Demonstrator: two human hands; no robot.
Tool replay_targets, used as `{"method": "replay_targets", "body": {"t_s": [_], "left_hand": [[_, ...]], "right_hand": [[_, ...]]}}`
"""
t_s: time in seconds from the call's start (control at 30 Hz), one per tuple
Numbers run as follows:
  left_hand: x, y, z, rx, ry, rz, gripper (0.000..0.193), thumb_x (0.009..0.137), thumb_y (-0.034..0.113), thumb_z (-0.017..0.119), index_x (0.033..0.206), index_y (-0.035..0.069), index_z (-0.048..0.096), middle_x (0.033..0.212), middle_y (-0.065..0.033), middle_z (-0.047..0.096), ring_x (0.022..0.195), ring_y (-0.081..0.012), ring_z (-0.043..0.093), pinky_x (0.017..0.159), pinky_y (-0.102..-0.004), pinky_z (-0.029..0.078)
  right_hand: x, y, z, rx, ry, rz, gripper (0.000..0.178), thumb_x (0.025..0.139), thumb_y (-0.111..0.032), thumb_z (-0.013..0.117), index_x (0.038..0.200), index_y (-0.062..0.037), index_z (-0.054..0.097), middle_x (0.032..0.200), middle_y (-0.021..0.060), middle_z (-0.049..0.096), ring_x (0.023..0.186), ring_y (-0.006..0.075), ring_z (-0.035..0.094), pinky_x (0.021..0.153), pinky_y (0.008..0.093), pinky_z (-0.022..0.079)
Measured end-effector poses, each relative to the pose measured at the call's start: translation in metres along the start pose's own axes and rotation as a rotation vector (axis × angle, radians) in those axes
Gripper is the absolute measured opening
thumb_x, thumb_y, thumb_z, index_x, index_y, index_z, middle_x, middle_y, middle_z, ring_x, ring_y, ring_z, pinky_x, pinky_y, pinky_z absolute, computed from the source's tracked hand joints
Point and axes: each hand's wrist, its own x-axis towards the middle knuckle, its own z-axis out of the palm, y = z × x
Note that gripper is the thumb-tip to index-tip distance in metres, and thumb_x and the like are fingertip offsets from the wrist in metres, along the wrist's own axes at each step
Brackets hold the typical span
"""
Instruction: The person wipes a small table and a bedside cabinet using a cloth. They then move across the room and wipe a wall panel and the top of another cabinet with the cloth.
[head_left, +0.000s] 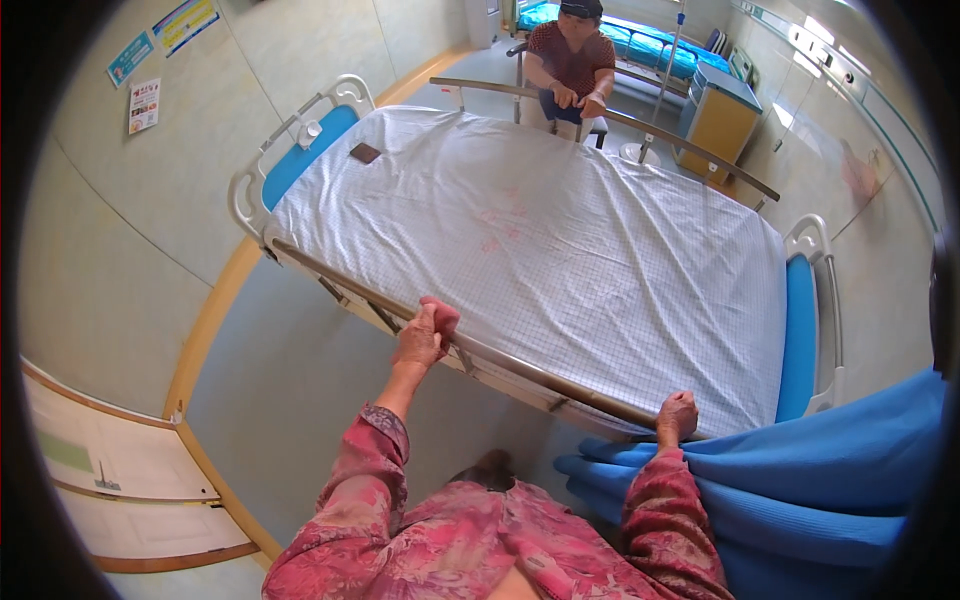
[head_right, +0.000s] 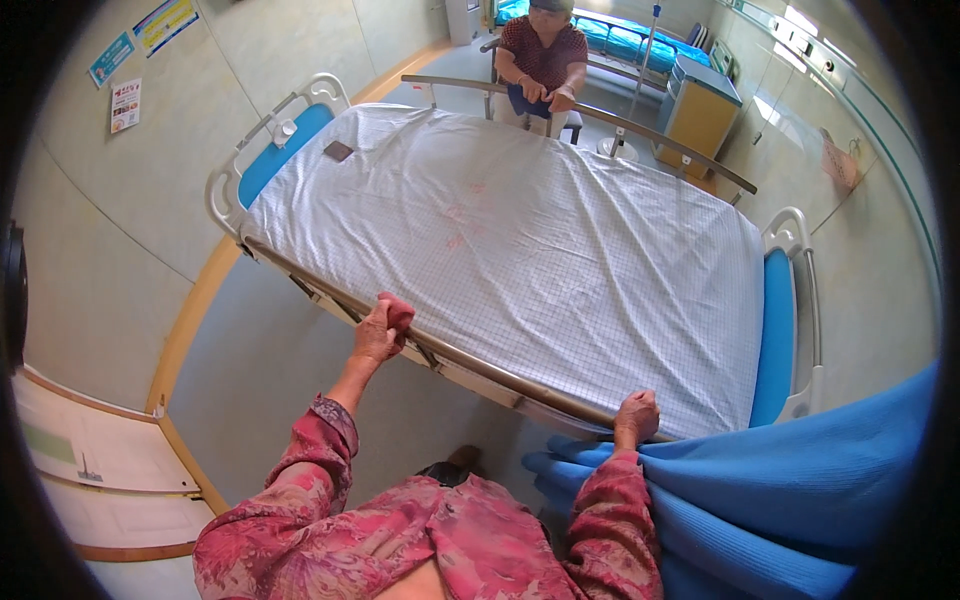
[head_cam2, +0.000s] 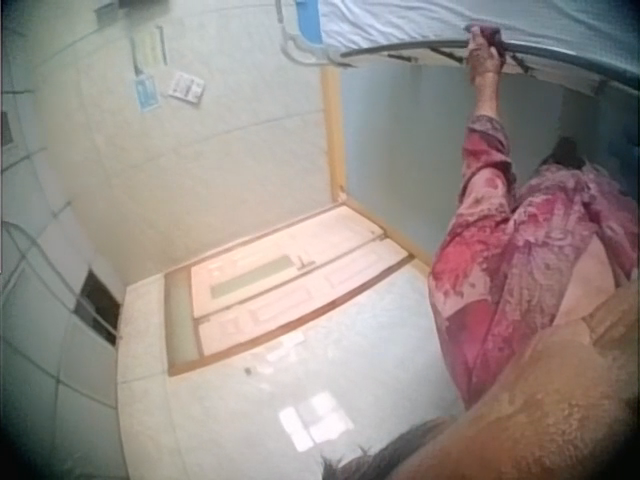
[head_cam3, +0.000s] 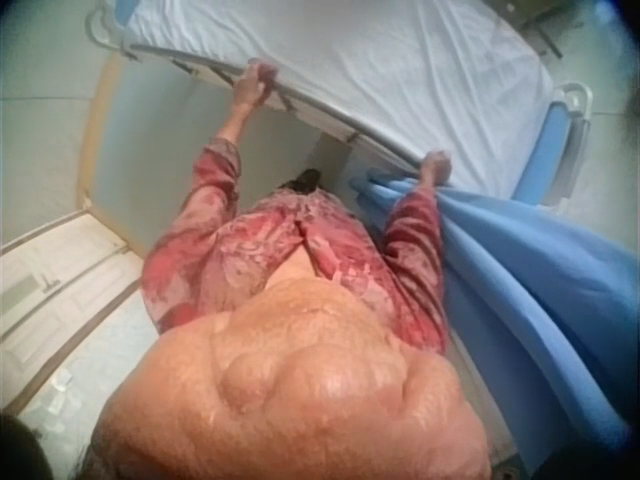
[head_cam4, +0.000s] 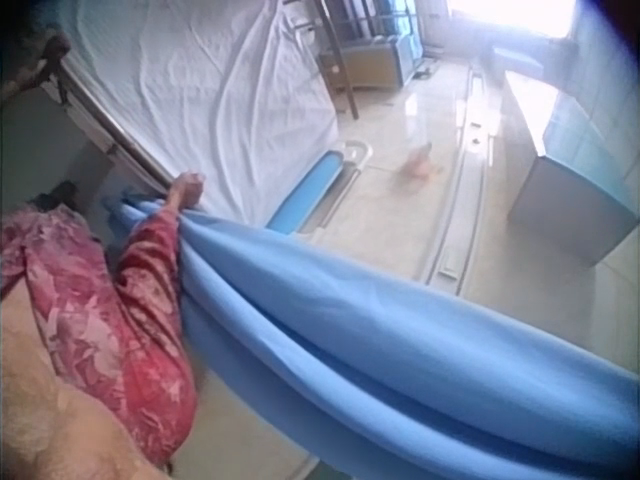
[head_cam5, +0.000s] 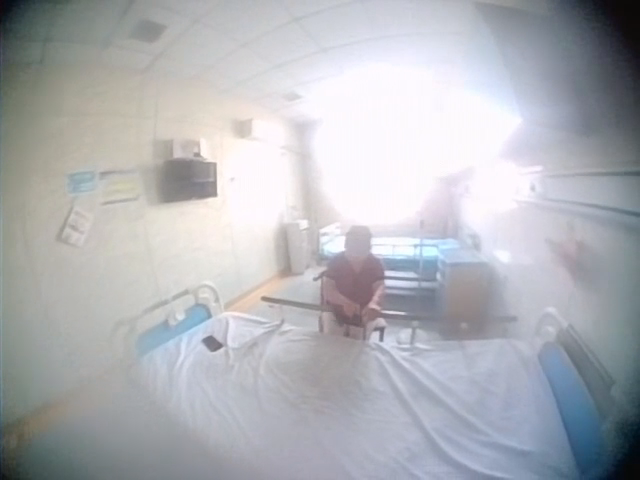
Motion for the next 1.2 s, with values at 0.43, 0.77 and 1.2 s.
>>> {"method": "replay_targets", "body": {"t_s": [0.43,0.77,1.2], "left_hand": [[-0.089,0.237,0.11,-0.251,-0.349,0.571,0.015,0.081,0.029,0.06,0.086,0.015,0.058,0.088,-0.007,0.058,0.089,-0.026,0.056,0.078,-0.043,0.041],[-0.057,0.118,0.084,0.085,0.107,0.269,0.017,0.086,0.02,0.056,0.072,0.028,0.064,0.074,0.0037,0.059,0.084,-0.019,0.057,0.091,-0.0577,0.038],[0.034,-0.058,0.021,0.116,0.323,-0.181,0.007,0.081,0.017,0.057,0.082,0.021,0.062,0.09,0.0011,0.064,0.107,-0.0254,0.044,0.093,-0.0466,0.03]], "right_hand": [[0.007,0.006,0.012,-0.019,0.035,-0.026,0.023,0.085,-0.028,0.05,0.076,-0.0107,0.062,0.077,0.0185,0.066,0.07,0.0386,0.064,0.061,0.0498,0.052],[-0.001,0.001,0.001,0.008,-0.097,-0.078,0.029,0.088,-0.03,0.045,0.082,-0.0068,0.063,0.089,0.021,0.067,0.08,0.0387,0.064,0.071,0.0465,0.052],[0.006,0.017,0.023,0.034,0.026,-0.138,0.026,0.086,-0.03,0.048,0.077,-0.009,0.06,0.081,0.0185,0.066,0.073,0.0396,0.063,0.065,0.0502,0.05]]}}
